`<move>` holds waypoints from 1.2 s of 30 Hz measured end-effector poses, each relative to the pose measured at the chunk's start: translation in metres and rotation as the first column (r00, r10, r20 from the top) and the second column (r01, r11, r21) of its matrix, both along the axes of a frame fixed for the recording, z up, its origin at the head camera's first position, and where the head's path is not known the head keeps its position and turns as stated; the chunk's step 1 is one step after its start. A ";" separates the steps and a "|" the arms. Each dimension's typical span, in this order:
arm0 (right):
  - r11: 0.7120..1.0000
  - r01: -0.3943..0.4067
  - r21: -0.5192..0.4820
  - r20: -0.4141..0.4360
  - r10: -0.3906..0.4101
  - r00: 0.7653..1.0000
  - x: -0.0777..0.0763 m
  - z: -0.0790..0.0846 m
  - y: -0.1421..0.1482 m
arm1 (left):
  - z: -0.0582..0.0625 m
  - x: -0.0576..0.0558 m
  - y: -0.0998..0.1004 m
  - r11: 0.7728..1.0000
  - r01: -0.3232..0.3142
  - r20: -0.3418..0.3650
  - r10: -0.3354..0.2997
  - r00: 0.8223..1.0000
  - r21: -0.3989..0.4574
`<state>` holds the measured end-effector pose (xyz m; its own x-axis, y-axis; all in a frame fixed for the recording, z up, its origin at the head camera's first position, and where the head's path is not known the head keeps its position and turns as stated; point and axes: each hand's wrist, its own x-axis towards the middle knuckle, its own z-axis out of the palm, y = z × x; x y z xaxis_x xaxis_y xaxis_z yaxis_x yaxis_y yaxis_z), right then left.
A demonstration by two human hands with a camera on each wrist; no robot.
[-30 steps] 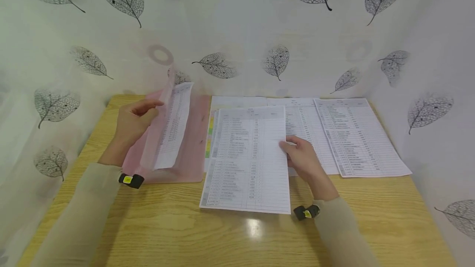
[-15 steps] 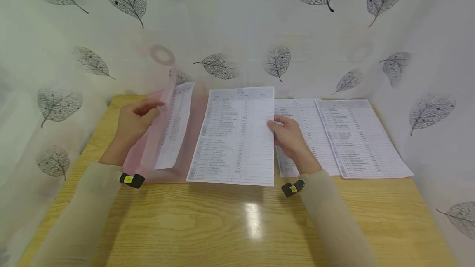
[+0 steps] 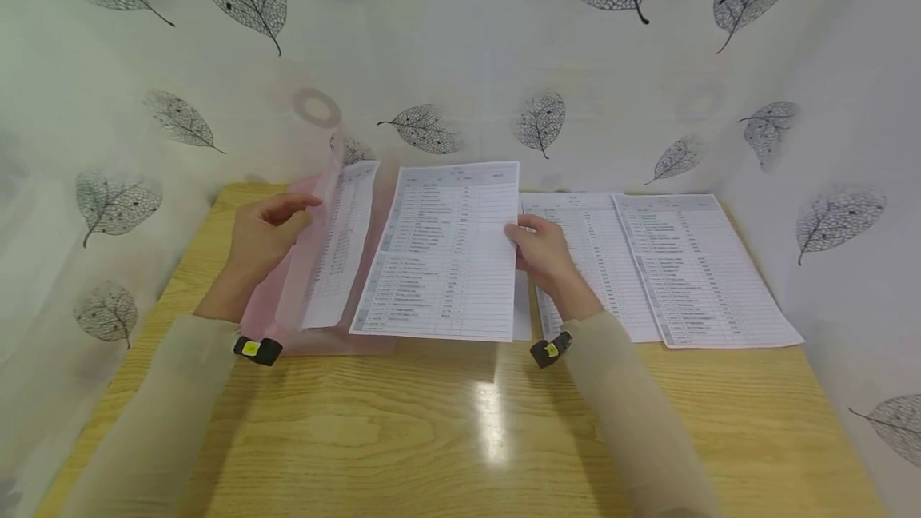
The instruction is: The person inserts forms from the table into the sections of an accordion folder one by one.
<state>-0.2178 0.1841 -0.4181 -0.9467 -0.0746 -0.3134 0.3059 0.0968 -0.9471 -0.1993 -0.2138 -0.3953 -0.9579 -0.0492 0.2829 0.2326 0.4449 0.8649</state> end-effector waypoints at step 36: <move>1.000 -0.012 0.019 0.022 0.012 1.000 -0.031 0.003 -0.054 | 0.001 0.001 -0.003 0.999 -0.019 0.008 0.019 1.000 -0.031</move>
